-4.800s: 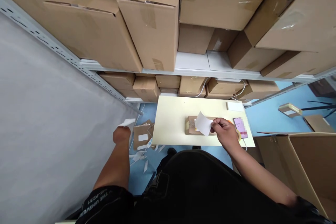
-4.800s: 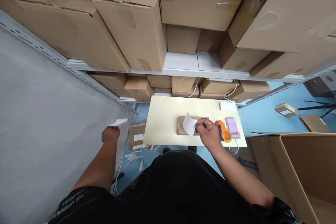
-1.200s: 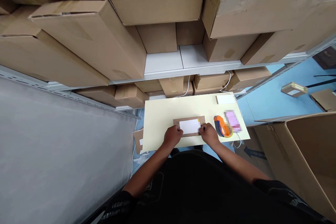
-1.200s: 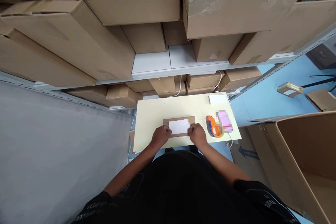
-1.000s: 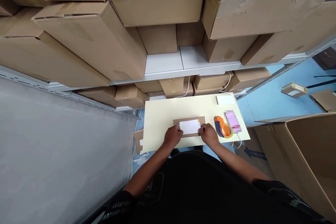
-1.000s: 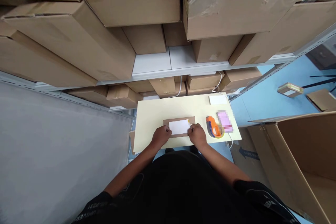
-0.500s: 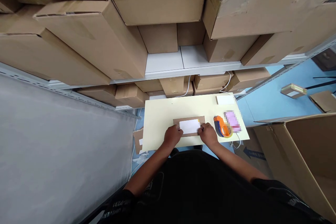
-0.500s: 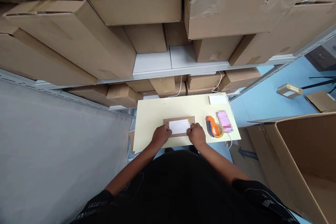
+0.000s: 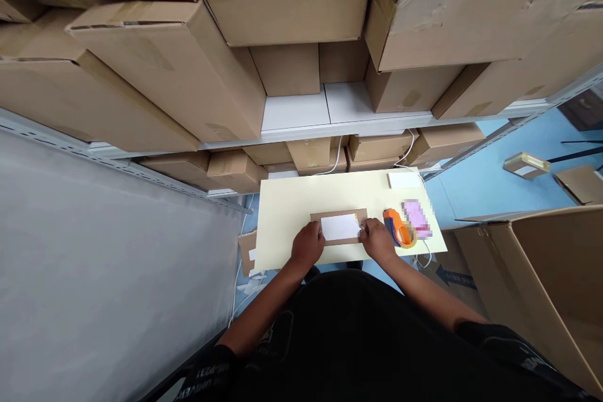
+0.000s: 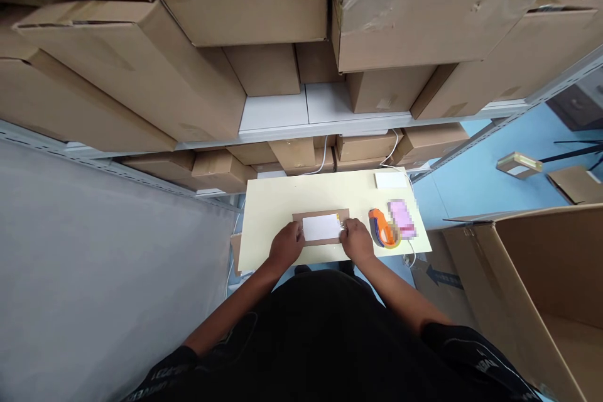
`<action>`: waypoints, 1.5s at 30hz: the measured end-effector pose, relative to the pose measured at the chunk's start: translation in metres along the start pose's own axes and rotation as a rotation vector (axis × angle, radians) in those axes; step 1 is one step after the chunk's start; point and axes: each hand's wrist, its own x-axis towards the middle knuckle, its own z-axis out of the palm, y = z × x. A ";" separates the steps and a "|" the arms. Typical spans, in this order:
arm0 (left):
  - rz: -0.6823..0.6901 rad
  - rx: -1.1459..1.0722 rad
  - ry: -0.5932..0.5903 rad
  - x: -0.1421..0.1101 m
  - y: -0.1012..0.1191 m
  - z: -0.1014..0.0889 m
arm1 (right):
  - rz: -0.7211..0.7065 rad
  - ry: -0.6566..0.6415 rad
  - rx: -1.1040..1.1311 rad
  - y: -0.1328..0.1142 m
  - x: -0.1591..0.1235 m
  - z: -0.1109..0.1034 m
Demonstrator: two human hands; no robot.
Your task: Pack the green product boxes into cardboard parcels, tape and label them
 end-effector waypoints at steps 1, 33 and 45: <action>0.115 0.040 0.041 0.000 0.001 0.000 | -0.087 0.036 -0.044 -0.002 0.000 -0.003; 0.192 -0.101 0.183 -0.012 -0.037 0.046 | -0.258 0.040 -0.052 0.028 0.000 0.026; -0.178 -0.844 -0.044 -0.034 -0.050 0.062 | 0.231 -0.278 0.773 0.064 -0.021 0.039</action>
